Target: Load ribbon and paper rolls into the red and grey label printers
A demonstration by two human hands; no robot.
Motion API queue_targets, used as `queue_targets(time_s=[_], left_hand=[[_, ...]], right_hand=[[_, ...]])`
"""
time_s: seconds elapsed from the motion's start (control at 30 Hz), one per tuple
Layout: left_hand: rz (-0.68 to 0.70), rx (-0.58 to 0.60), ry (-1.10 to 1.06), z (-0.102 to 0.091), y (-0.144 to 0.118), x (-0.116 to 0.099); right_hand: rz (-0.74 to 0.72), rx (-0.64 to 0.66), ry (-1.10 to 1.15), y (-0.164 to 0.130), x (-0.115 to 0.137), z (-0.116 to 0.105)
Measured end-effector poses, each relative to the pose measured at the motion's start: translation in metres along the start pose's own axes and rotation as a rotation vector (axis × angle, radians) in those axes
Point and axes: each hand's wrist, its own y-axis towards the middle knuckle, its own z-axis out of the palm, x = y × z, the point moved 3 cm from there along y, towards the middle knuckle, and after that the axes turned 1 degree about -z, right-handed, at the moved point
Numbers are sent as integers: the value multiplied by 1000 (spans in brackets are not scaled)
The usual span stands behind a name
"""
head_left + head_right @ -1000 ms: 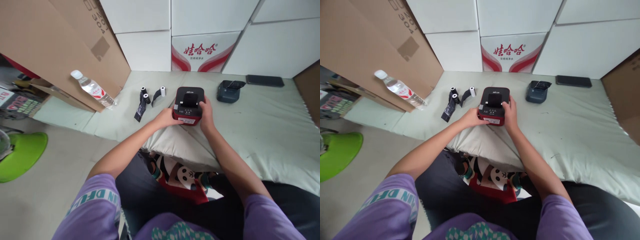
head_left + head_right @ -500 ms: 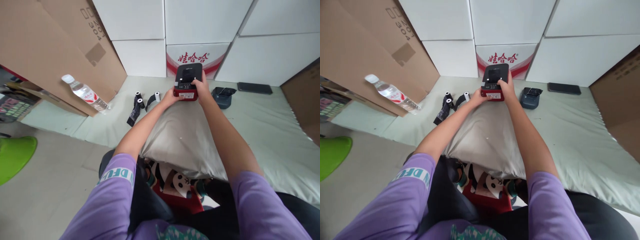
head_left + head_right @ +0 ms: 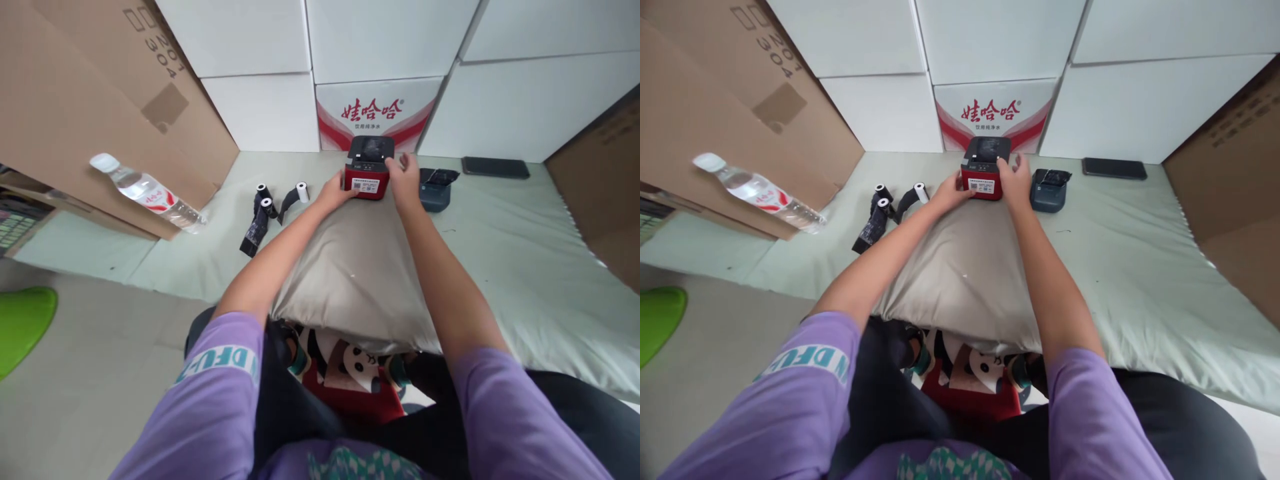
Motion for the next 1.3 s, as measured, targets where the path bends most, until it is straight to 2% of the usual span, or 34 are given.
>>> queue_targets(time_s=[0.07, 0.1, 0.17, 0.27, 0.37, 0.47, 0.6, 0.77, 0.87, 0.97, 1.1, 1.3], left_hand=[[-90, -68, 76, -8, -37, -10], [-70, -42, 80, -12, -60, -20], [-53, 36, 63, -19, -113, -43], [-45, 116, -24, -25, -182, -81], [-57, 119, -97, -19, -217, -102], [-58, 47, -117, -12, -223, -99], [-82, 6, -40, -9, -211, -77], [-189, -48, 28, -10, -195, -53], [-284, -50, 44, -10, -189, -45], [-318, -70, 160, -10, -187, -43], [-374, -126, 391, -7, -186, -40], [-375, -47, 432, 0, -178, -31]], right_hand=[[-85, -238, -300, -24, 13, -39], [-81, -318, -460, -35, 17, -55], [70, -408, -685, -48, 18, -78], [305, -370, -791, -49, 7, -83], [351, -299, -789, -42, 3, -73], [343, -274, -770, -53, 13, -69], [276, -205, -669, -104, 46, -57], [180, -10, -650, -185, 95, -10], [154, 67, -620, -218, 113, 17], [145, 32, -646, -234, 121, 32], [167, -21, -687, -243, 117, 40], [188, -5, -696, -258, 109, 39]])
